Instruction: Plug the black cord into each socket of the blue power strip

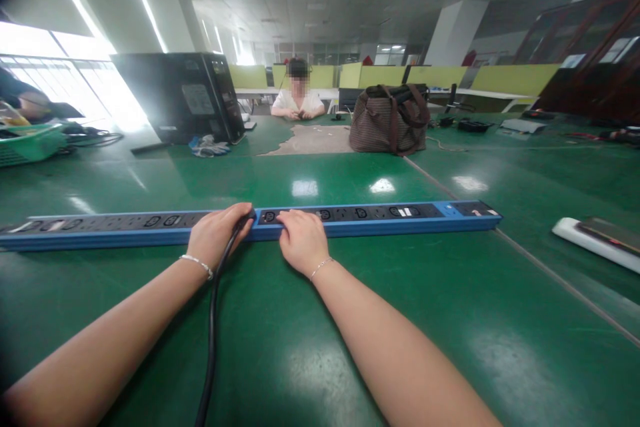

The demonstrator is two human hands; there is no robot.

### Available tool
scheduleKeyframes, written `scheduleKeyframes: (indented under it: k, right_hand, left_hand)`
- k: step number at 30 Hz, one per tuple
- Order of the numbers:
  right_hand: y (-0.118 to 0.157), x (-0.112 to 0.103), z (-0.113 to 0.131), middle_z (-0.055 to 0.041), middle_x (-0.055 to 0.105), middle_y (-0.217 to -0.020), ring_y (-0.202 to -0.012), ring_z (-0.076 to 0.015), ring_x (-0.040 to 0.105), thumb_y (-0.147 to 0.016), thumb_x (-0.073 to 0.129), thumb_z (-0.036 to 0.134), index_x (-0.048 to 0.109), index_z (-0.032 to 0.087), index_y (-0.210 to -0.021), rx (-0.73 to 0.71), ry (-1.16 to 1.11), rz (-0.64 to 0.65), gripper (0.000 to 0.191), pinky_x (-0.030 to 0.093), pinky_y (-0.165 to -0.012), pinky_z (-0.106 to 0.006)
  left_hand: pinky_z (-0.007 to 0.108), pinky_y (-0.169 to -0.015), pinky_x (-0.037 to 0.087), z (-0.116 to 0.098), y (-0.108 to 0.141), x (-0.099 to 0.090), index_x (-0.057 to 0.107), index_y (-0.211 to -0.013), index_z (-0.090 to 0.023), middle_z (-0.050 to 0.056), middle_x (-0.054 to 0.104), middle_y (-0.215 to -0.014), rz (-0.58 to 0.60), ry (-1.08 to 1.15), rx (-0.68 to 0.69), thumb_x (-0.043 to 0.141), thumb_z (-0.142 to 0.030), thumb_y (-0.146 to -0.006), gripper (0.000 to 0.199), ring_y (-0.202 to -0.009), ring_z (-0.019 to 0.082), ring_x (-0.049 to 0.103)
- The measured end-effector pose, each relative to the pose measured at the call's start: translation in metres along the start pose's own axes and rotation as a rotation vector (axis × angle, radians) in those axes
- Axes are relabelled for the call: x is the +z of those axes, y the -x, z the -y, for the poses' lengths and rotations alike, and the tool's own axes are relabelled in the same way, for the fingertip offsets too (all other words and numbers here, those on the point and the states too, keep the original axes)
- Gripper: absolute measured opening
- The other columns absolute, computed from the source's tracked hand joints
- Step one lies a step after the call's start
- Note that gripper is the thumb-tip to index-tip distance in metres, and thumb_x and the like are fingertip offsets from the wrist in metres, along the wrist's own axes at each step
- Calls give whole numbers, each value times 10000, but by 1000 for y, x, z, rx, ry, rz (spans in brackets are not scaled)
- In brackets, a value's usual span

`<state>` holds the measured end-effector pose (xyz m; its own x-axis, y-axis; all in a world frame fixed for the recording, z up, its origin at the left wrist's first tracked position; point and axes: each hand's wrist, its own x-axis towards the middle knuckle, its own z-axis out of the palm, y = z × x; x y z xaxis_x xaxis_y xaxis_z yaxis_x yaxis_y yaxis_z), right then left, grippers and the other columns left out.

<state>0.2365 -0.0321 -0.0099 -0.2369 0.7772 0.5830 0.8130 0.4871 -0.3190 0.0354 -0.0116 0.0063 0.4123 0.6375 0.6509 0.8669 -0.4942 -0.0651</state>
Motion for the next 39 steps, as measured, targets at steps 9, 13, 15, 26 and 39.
scheduleKeyframes:
  k: [9,13,15,26,39]
  right_hand:
    - [1,0,0,-32,634,-1197,-1149,-198,519,-808,478,164,616,186,-1113,-8,7,-3,335,345,-1002,-374]
    - [0,-1,-1,-62,593,-1258,-1207,-230,472,-835,526,281,587,177,-1163,38,46,-14,350,314,-1032,-410]
    - [0,-1,-2,-82,570,-1285,-1235,-247,446,-827,561,365,563,174,-1198,62,74,-12,417,296,-1044,-436]
    - [-2,2,-3,-120,541,-1311,-1249,-259,434,-802,605,404,518,134,-1255,108,165,3,534,281,-1058,-436]
    - [-2,1,-3,-116,552,-1301,-1227,-267,451,-824,565,455,547,145,-1220,94,218,25,504,275,-1040,-444]
  left_hand:
    - [361,-976,425,-1,6,1,560,-1123,-189,67,661,-1163,-30,20,46,443,-300,-880,291,-988,185,646]
    - [367,-966,425,-2,6,0,568,-1119,-193,71,657,-1169,-32,41,33,445,-300,-876,293,-1017,192,634]
    - [357,-943,437,-2,6,0,575,-1111,-203,66,653,-1176,-37,64,22,447,-302,-875,286,-1028,189,628]
    - [439,-956,406,-3,5,-6,594,-1100,-255,41,651,-1167,-21,90,-43,482,-346,-864,277,-1193,251,504]
    - [447,-963,403,7,6,11,564,-1103,-227,75,656,-1134,4,161,-58,457,-312,-876,265,-1183,264,510]
